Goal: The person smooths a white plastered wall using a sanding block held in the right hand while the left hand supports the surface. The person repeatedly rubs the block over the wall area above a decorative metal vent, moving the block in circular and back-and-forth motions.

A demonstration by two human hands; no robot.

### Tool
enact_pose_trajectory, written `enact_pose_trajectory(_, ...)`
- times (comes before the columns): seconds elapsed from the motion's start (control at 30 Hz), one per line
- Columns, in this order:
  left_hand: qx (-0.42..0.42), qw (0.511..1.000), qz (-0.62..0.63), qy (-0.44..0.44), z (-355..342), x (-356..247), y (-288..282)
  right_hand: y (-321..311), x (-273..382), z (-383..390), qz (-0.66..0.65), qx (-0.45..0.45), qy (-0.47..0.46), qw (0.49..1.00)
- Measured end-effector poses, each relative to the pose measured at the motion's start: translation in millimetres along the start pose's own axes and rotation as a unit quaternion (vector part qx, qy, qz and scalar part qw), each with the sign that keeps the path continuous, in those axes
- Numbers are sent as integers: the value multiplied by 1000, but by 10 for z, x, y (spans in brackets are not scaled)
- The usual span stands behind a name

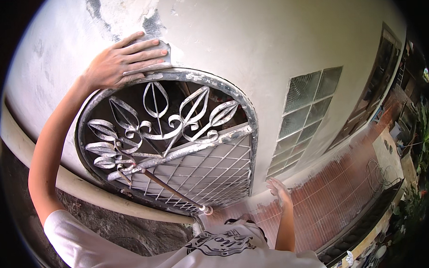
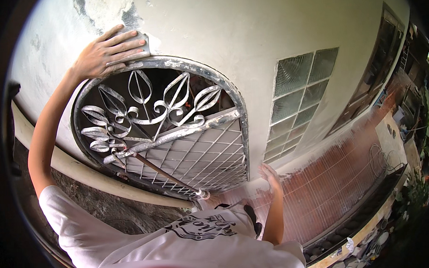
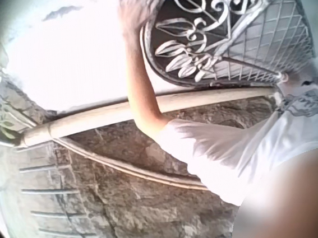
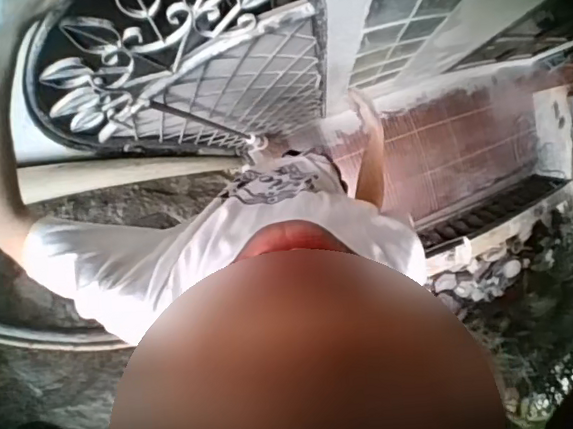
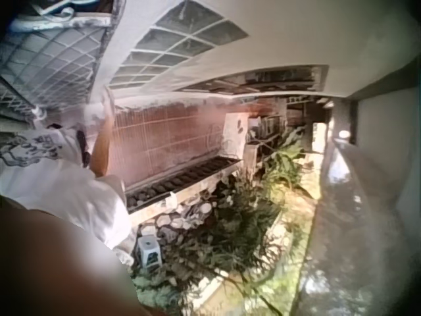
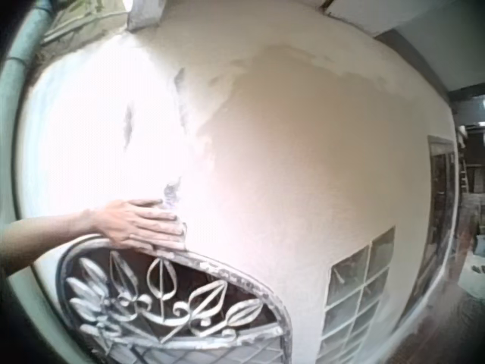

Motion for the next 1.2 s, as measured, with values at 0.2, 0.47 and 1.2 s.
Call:
enact_pose_trajectory(0.2,12,993,111,43,-575,-303,194,626,-358,127,-48,28,11,998)
enact_pose_trajectory(0.47,-54,958,189,207,-2483,-1392,606,583,-1035,804,-110,-54,58,991)
enact_pose_trajectory(1.2,162,968,191,3,-707,-563,119,-128,-72,-977,-19,14,23,999)
Point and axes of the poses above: each hand's wrist, its own z-axis away from the middle knuckle, its own y-axis out of the palm, x = y × z, the point moved 7 cm from there along -z, towards the middle knuckle, and after that the axes turned 7 degrees about -z, right-handed, at the moved point
